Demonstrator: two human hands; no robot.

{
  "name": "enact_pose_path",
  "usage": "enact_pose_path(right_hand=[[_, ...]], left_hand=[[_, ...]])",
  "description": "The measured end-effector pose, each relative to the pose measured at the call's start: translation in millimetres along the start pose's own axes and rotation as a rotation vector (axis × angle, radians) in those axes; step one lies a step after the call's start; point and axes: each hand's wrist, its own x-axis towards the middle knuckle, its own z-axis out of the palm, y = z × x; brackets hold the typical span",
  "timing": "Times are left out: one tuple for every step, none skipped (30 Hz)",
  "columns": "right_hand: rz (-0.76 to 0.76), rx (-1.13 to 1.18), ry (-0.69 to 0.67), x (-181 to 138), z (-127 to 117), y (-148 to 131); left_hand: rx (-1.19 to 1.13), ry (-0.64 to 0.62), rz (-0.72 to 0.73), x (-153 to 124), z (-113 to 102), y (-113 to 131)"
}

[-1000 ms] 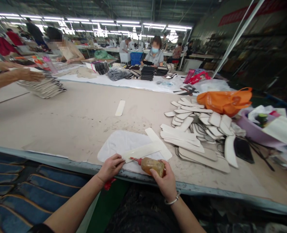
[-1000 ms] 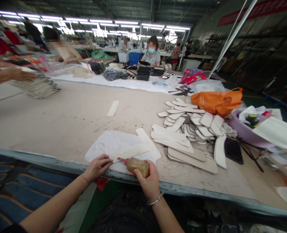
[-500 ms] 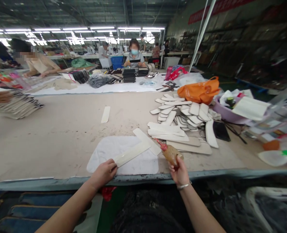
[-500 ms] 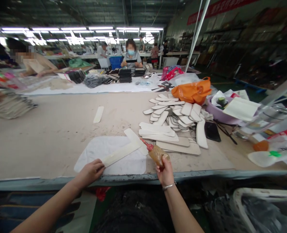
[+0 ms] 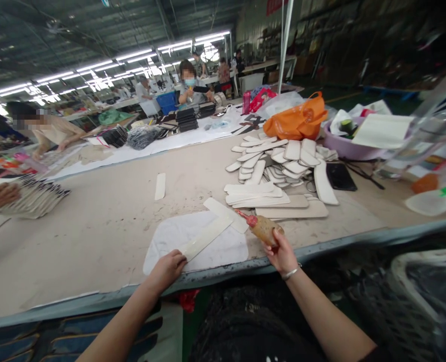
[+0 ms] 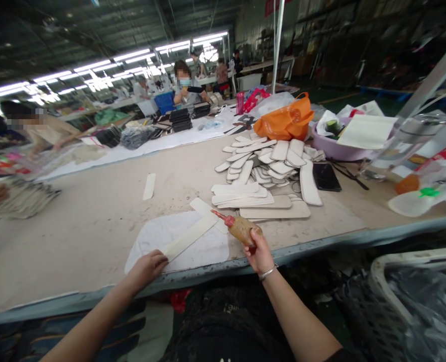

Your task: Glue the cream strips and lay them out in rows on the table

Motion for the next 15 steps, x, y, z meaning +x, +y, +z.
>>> enact_pose_path(right_hand=[[0.002, 0.005, 0.0, -0.2, 0.0, -0.2], [0.003, 0.008, 0.0, -0.3, -0.1, -0.3], [0.005, 0.01, 0.001, -0.5, -0.2, -0.4], [0.005, 0.011, 0.002, -0.6, -0.3, -0.4], [0.005, 0.012, 0.004, -0.6, -0.3, -0.6], [0.004, 0.013, 0.007, -0.7, -0.2, -0.8], [0.003, 0.013, 0.011, -0.7, 0.0, -1.1], [0.001, 0.014, 0.015, -0.8, 0.4, -1.6], [0.0, 0.014, 0.019, -0.9, 0.8, -2.0], [0.001, 0.015, 0.021, -1.0, 1.2, -2.5], [0.002, 0.016, 0.022, -1.0, 1.5, -2.9], [0.003, 0.018, 0.021, -1.0, 1.7, -3.1], [0.006, 0.02, 0.02, -0.9, 1.7, -3.2], [0.008, 0.021, 0.018, -0.7, 1.5, -3.2], [0.011, 0.021, 0.017, -0.4, 1.2, -3.0]], left_hand=[[0.011, -0.005, -0.001, 0.3, 0.0, 0.8], [0.025, -0.013, 0.001, 0.8, 0.1, 2.0], [0.042, -0.017, 0.003, 1.5, 0.2, 3.4], [0.059, -0.019, 0.006, 2.2, 0.3, 5.0], [0.075, -0.021, 0.007, 3.0, 0.3, 6.6], [0.089, -0.021, 0.006, 3.8, 0.3, 8.1], [0.099, -0.023, 0.006, 4.5, 0.3, 9.4], [0.104, -0.024, 0.008, 5.2, 0.1, 10.4], [0.103, -0.024, 0.013, 5.9, -0.1, 11.2], [0.093, -0.024, 0.019, 6.5, -0.7, 11.8], [0.073, -0.021, 0.023, 7.3, -1.9, 12.0], [0.044, -0.015, 0.025, 8.2, -4.0, 12.1], [0.01, -0.004, 0.018, 9.4, -7.3, 11.9], [-0.031, 0.015, 0.001, 11.0, -12.0, 11.6], [-0.077, 0.042, -0.029, 13.0, -18.5, 10.9]])
